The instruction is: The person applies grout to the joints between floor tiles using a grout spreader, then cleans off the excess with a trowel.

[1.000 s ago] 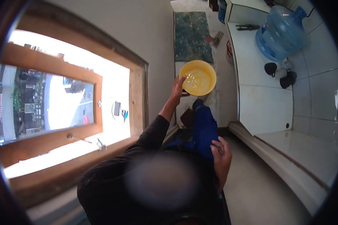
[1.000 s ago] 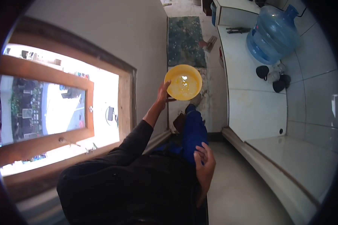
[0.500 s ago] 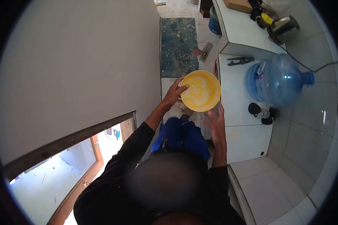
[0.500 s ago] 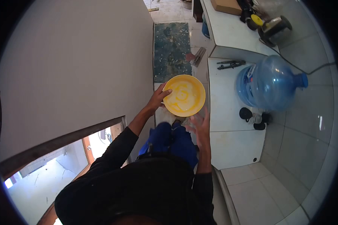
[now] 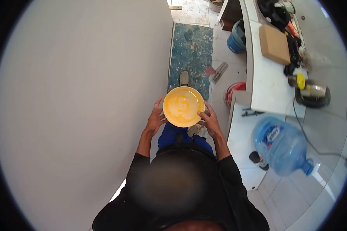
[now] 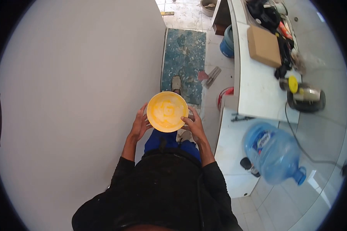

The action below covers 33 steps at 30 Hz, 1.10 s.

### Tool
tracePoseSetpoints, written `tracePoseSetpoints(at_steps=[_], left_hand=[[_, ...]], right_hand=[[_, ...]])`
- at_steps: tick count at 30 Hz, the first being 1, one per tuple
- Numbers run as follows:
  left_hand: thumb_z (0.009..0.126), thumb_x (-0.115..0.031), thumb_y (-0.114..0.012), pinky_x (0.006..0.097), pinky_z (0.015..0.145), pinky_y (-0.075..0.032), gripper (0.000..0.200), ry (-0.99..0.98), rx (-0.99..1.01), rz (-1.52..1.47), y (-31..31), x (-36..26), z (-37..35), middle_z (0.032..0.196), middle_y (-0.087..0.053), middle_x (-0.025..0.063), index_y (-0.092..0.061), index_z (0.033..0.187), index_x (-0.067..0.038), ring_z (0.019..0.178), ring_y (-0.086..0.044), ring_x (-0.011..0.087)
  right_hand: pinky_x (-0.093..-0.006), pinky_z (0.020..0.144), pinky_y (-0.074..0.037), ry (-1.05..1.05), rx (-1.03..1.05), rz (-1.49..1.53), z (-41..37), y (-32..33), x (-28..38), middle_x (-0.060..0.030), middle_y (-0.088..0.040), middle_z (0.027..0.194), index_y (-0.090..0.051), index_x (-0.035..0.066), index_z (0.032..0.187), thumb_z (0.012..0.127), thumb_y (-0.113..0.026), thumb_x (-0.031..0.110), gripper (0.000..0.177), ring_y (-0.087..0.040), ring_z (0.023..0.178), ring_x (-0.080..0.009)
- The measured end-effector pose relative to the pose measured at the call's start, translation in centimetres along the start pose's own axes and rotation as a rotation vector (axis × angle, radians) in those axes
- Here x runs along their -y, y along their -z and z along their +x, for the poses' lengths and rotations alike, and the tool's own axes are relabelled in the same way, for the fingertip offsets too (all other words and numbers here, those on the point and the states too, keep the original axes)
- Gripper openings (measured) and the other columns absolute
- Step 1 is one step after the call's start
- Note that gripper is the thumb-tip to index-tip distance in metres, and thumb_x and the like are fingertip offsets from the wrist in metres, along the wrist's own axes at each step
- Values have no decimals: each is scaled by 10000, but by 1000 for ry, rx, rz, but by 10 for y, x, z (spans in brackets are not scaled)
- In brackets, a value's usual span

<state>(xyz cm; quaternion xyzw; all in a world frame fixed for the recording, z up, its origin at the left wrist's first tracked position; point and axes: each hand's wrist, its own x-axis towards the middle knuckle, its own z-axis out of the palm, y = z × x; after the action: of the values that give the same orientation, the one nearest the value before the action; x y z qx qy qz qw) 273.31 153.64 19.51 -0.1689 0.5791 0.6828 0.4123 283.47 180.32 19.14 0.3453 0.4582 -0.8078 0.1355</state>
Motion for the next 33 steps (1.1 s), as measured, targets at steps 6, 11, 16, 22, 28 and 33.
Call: tracePoseSetpoints(at_steps=[6,11,16,22,28,33], left_hand=[[926,-599,-622,492,1123,-384,816,240,-73,677,41,-38,146,1550,-451,208,-386,1561,-144,1394,-474,377],[917,-515,-688,414,1081,-439,729,247,219,1149,-7,-169,210,1387,-609,242,-527,1451,-45,1330,-567,332],[990,-303,-658,351,908,-524,480,75,72,630,-50,-285,318,918,-776,128,-581,1390,-49,948,-746,189],[996,-242,-642,290,719,-512,432,-9,-38,591,-57,-369,457,983,-760,120,-580,1378,-49,838,-721,176],[964,-256,-660,365,790,-575,467,378,-387,590,-49,-370,495,1045,-750,148,-583,1378,-54,918,-733,236],[935,-285,-678,370,845,-575,465,323,-389,502,-98,-382,492,1100,-741,190,-648,1316,-21,936,-744,248]], right_hand=[[-414,862,-615,16,-211,72,142,8,83,-222,-571,1337,-369,112,1551,907,-701,102,725,-661,1126,-286],[-415,902,-591,120,-323,97,242,1,213,-212,-581,1287,-372,96,1545,915,-684,114,703,-655,1128,-285],[-450,950,-577,170,-308,264,335,4,330,-201,-606,1276,-362,61,1524,931,-676,130,674,-679,1094,-300],[-407,870,-598,195,-362,291,465,15,468,-156,-650,1194,-363,75,1513,938,-675,134,657,-702,994,-251],[-363,840,-590,156,-269,127,617,14,639,-129,-645,1217,-395,97,1500,929,-669,144,636,-696,977,-227],[-330,845,-586,105,-18,-130,717,-5,766,-127,-658,1198,-395,86,1523,933,-669,148,653,-685,1018,-191]])
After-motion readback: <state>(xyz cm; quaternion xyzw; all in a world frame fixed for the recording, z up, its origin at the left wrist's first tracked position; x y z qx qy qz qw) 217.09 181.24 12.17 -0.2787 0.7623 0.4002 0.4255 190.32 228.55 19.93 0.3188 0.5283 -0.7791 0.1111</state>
